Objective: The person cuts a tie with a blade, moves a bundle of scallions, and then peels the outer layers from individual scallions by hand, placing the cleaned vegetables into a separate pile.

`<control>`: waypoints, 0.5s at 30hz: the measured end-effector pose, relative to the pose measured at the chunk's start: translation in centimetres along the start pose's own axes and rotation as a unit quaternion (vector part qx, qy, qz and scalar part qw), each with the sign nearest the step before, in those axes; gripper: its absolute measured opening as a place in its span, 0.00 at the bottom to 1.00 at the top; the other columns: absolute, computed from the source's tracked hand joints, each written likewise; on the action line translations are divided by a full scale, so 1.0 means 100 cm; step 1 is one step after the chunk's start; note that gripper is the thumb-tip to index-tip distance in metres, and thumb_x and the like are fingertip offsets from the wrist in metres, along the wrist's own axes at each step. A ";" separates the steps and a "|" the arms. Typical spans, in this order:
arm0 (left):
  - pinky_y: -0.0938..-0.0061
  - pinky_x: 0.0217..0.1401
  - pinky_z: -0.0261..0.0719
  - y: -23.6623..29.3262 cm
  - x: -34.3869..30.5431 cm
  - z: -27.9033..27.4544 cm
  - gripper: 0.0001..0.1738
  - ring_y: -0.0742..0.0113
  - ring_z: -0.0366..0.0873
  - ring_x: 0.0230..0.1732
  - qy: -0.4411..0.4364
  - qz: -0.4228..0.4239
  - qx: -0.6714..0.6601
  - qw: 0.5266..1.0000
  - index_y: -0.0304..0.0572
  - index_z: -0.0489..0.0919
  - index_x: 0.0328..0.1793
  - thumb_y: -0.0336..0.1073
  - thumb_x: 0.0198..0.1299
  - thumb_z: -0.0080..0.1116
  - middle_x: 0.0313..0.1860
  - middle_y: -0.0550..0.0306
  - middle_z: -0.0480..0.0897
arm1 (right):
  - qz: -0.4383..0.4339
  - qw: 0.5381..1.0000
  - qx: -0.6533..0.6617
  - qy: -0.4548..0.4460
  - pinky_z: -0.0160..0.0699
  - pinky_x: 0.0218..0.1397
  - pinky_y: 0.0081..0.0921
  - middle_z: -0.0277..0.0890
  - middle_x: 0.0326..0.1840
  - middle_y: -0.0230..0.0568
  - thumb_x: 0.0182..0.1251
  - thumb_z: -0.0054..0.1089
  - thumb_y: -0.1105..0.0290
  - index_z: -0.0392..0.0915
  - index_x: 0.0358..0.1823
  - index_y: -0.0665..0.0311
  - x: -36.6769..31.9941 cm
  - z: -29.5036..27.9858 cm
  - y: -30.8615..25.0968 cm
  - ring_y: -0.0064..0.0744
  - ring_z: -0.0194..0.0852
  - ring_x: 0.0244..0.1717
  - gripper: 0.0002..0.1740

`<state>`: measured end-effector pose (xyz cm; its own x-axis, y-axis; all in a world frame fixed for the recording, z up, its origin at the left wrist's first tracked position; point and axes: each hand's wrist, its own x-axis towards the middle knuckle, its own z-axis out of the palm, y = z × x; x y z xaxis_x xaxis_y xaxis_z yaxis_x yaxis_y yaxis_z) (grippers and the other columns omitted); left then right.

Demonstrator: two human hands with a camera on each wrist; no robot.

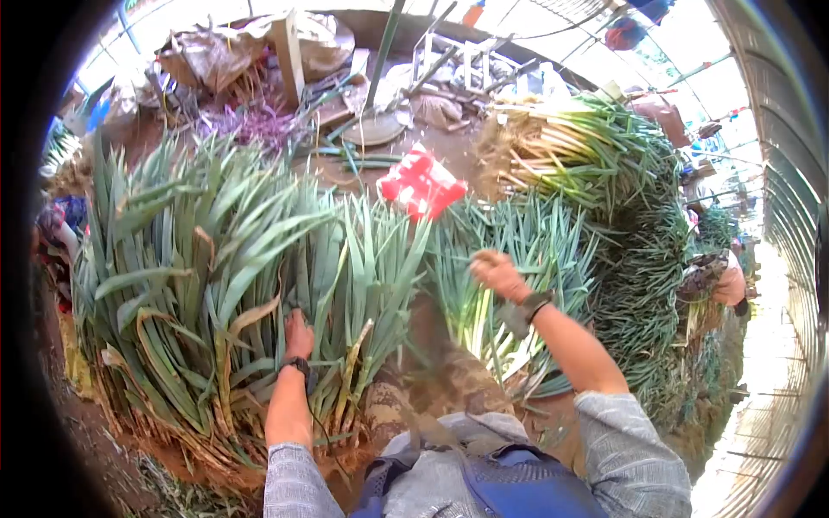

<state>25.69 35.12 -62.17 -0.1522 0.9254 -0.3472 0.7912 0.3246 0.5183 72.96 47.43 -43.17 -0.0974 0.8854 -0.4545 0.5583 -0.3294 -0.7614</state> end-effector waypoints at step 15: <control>0.51 0.66 0.72 0.076 0.023 -0.032 0.36 0.38 0.73 0.63 -0.265 -0.157 0.277 0.910 0.40 0.70 0.63 0.54 0.55 0.64 0.63 0.38 0.74 | 0.415 0.873 0.134 0.217 0.80 0.36 0.42 0.80 0.29 0.45 0.63 0.59 0.65 0.80 0.37 0.68 -0.272 -0.096 0.284 0.37 0.81 0.32 0.12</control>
<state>29.43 40.33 -56.54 -0.2317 0.5327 -0.8140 0.9576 0.2720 -0.0946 99.32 17.15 -48.00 0.6036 0.3270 -0.7272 0.0690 -0.9300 -0.3609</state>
